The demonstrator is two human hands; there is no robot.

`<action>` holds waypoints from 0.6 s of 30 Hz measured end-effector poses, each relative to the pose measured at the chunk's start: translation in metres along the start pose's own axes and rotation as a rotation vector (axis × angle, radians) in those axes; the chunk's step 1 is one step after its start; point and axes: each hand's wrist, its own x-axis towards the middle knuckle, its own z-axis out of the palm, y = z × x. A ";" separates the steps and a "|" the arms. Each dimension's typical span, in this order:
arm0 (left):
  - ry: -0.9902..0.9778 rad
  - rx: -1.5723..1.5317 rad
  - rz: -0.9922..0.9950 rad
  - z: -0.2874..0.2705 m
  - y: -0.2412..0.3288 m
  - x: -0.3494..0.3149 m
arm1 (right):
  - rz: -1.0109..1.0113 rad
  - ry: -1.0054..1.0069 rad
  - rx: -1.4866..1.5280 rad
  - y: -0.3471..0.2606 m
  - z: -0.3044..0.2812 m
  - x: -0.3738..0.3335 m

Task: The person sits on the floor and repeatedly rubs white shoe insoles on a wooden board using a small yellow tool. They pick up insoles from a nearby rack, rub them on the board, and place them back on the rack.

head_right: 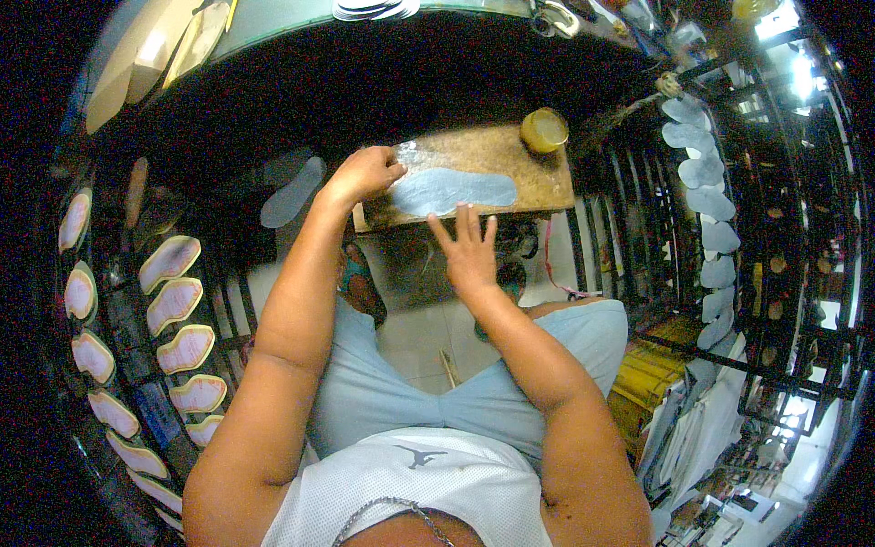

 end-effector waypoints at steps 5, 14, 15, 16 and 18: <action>-0.003 0.010 0.013 0.002 -0.004 -0.002 | 0.245 0.001 -0.108 0.033 0.002 0.026; -0.021 -0.002 -0.001 0.006 -0.004 0.004 | -0.012 0.114 0.162 -0.036 -0.002 0.024; -0.023 -0.011 -0.001 0.006 -0.005 0.003 | 0.000 0.059 0.157 -0.033 -0.003 0.026; -0.030 -0.020 -0.005 0.005 -0.005 0.002 | -0.007 0.053 0.185 -0.025 -0.003 0.028; -0.024 -0.002 -0.004 0.003 -0.008 0.000 | 0.056 0.080 0.231 -0.004 -0.001 0.032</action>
